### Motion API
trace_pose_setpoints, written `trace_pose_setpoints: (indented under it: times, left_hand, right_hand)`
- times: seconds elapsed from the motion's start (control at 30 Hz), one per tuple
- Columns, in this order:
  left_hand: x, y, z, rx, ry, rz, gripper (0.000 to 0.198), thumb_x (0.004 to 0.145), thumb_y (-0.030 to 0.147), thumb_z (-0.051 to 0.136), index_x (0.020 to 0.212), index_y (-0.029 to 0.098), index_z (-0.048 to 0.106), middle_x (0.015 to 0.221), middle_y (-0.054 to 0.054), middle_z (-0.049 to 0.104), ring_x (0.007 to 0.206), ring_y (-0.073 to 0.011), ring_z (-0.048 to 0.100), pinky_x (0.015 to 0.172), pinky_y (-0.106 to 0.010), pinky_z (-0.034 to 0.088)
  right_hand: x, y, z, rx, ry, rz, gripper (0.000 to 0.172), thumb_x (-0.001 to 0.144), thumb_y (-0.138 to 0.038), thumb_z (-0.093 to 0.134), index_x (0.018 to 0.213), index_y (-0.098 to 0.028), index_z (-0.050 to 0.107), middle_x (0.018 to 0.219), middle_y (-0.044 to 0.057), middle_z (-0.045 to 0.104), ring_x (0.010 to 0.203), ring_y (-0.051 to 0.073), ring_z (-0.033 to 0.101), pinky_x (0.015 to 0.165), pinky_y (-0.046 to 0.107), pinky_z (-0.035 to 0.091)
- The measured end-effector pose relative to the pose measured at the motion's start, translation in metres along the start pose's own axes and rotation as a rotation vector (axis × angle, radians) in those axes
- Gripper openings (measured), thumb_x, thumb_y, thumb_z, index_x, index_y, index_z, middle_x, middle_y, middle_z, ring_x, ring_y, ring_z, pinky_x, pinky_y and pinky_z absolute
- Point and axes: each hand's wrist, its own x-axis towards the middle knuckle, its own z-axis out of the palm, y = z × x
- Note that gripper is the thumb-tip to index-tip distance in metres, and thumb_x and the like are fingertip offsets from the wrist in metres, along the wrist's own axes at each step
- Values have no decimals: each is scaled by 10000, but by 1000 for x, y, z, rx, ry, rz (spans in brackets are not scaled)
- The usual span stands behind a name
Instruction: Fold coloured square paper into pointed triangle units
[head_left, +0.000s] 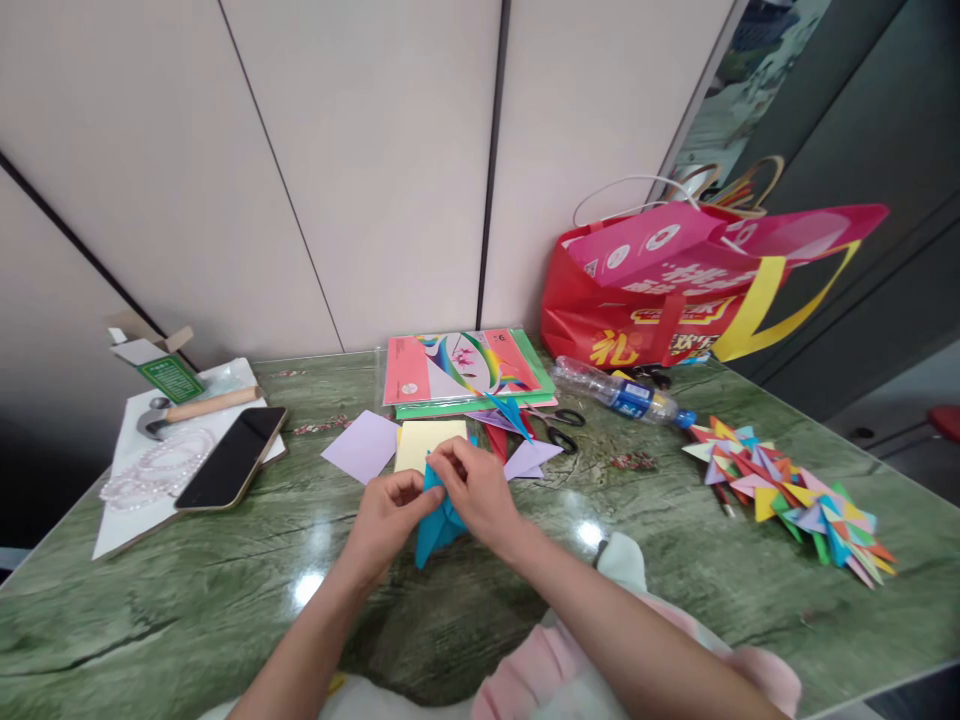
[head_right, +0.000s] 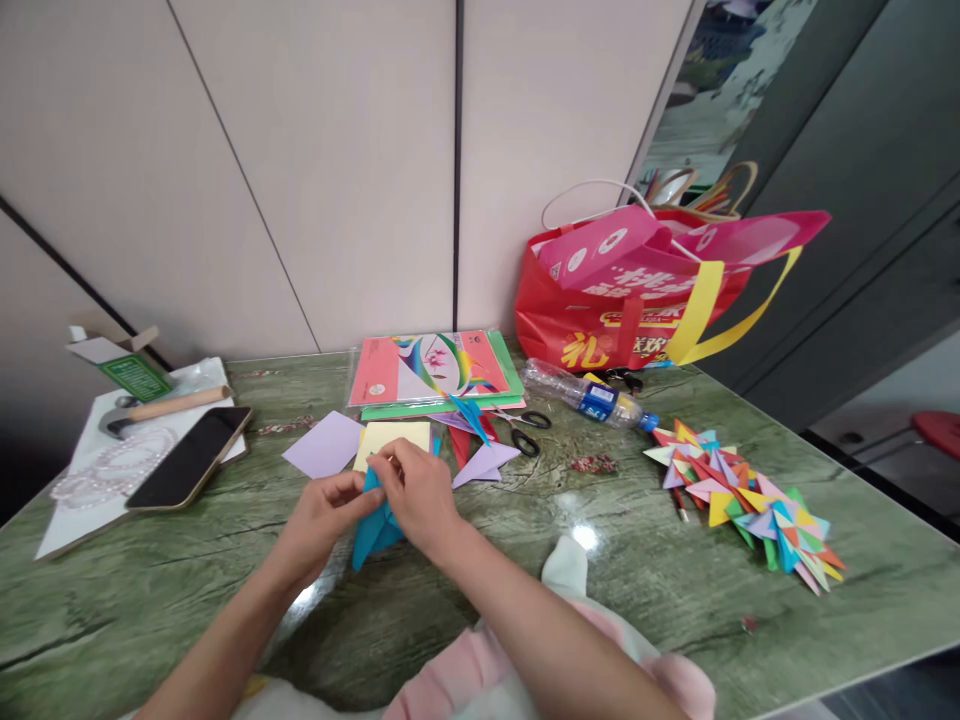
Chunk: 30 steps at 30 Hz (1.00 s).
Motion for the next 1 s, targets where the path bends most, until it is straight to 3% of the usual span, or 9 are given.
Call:
trace_pose_setpoints:
  times: [0.2, 0.4, 0.8, 1.0]
  left_hand:
    - [1, 3, -1, -59, 94, -13, 221, 597, 304, 711, 545, 126, 589, 528, 21, 543, 534, -90, 447, 510, -191, 365]
    - [1, 4, -1, -74, 188, 40, 252, 577, 277, 719, 479, 132, 538, 463, 51, 476, 481, -62, 384, 458, -165, 319]
    - [5, 3, -12, -126, 291, 34, 210, 543, 259, 742, 512, 133, 577, 485, 39, 531, 462, -67, 420, 449, -181, 349]
    - [10, 8, -24, -276, 439, -19, 279, 457, 267, 770, 463, 146, 520, 383, 82, 425, 381, -55, 383, 368, -171, 269]
  right_hand:
    - [1, -3, 1, 135, -36, 88, 187, 818, -221, 431, 655, -176, 512, 600, -22, 504, 554, 104, 454, 524, 211, 328]
    - [0, -4, 2, 181, -58, 138, 115, 742, -185, 475, 630, -175, 498, 560, -39, 474, 512, 93, 428, 498, 204, 319]
    - [2, -7, 0, 293, -117, 238, 106, 671, -179, 467, 567, -186, 446, 524, -54, 446, 496, 89, 412, 480, 201, 316]
    - [1, -7, 1, 254, -163, 255, 89, 663, -153, 452, 584, -188, 473, 473, -54, 465, 483, 98, 439, 481, 202, 331]
